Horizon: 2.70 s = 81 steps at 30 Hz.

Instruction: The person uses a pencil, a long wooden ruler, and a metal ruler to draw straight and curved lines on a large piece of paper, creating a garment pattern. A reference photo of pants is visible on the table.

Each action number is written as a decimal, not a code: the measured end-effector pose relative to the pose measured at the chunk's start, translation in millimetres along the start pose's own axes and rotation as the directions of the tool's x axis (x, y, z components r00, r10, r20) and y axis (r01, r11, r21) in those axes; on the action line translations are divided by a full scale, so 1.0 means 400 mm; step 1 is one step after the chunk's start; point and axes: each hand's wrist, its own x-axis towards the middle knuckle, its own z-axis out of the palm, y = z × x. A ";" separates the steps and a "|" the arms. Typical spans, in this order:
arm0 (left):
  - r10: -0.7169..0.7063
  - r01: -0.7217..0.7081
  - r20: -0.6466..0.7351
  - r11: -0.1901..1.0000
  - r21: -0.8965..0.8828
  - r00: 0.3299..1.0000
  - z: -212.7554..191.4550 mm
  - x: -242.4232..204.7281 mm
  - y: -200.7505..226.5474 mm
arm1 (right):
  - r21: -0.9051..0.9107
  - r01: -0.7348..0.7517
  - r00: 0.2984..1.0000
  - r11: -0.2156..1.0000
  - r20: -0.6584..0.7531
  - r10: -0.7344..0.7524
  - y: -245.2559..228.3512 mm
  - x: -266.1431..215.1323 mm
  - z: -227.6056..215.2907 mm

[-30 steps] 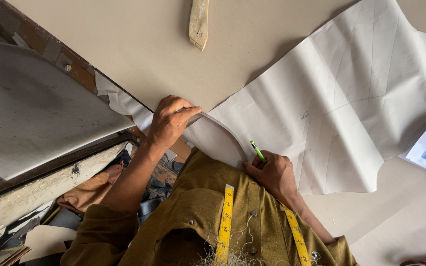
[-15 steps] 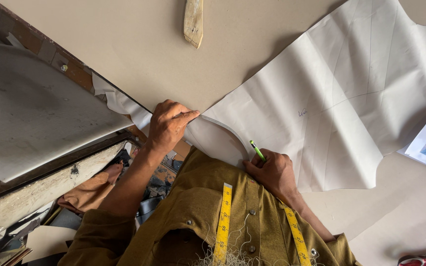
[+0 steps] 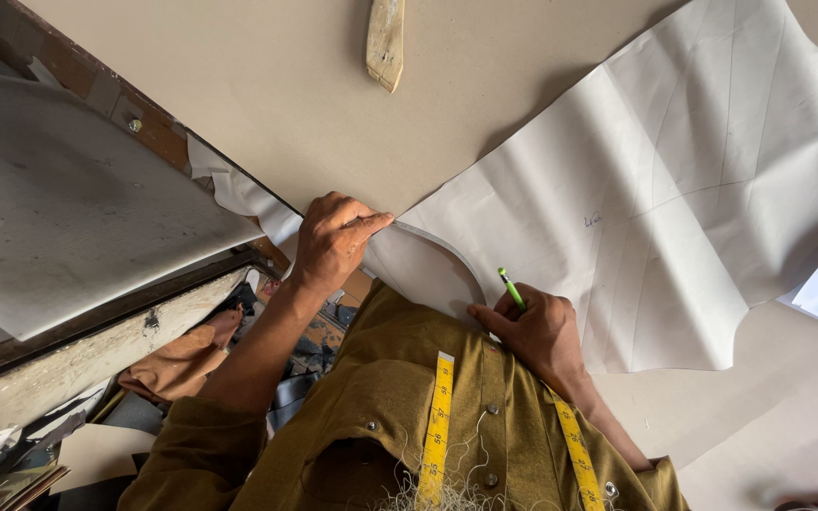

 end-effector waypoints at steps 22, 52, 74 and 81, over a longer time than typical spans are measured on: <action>-0.022 0.021 0.029 1.000 0.015 0.999 0.005 0.005 0.007 | 0.016 -0.032 0.994 0.999 0.102 0.030 0.003 0.003 -0.016; -0.105 0.115 -0.118 0.990 0.084 0.987 0.018 0.057 0.059 | 0.017 0.165 0.986 0.986 0.032 -0.166 0.014 0.015 0.025; 0.060 -0.160 0.467 0.971 0.177 0.882 0.282 0.407 0.201 | 0.627 0.417 0.796 0.657 -0.602 0.069 0.394 -0.281 -0.007; 0.108 -0.198 0.433 0.966 0.168 0.895 0.364 0.501 0.212 | 0.172 0.108 0.680 0.979 -0.731 0.053 0.438 -0.352 0.036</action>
